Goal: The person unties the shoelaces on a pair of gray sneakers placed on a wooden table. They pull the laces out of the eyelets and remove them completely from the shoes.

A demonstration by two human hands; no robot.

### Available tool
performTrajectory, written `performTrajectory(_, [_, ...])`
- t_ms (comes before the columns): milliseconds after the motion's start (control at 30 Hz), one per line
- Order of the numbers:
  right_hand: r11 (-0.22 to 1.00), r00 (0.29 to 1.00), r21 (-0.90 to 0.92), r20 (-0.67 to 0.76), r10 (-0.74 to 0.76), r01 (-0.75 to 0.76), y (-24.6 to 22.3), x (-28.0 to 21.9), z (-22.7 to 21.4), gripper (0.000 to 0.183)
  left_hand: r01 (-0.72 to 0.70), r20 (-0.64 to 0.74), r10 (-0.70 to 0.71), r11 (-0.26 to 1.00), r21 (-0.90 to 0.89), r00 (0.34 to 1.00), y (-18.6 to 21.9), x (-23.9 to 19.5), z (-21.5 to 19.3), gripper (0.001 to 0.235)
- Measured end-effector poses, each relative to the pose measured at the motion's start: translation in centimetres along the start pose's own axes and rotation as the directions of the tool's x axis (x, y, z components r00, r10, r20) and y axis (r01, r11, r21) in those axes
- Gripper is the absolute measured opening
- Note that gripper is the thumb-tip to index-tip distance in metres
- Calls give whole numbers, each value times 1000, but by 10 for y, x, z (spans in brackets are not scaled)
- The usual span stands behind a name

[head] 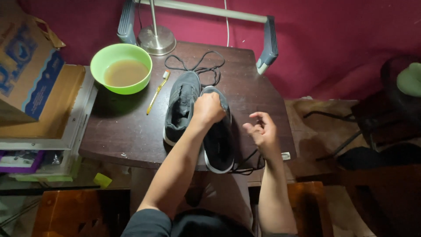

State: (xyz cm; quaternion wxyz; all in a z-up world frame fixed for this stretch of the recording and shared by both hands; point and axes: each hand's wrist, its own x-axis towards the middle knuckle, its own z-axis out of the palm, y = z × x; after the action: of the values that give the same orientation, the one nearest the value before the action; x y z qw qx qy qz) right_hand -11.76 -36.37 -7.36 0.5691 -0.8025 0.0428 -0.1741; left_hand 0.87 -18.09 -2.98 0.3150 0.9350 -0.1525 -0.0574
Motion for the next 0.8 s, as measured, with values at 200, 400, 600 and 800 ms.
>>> performTrajectory(200, [927,961,-293,74,267,-235,7,23,48,51,-17,86,13,999,47,996,-9,7,23,37])
performTrajectory(400, [954,941,-147,182,286,-262,73,40,58,51,42,38,-38,992,-117,999,-30,8,29,38])
performTrajectory(600, [975,985,149,82,155,-166,40,15,49,45,-237,-207,173,909,-342,963,-13,-25,7,14])
performTrajectory(800, [996,953,-12,289,87,-88,-46,-20,-9,16,-494,-287,406,638,-590,867,40,-79,-17,16])
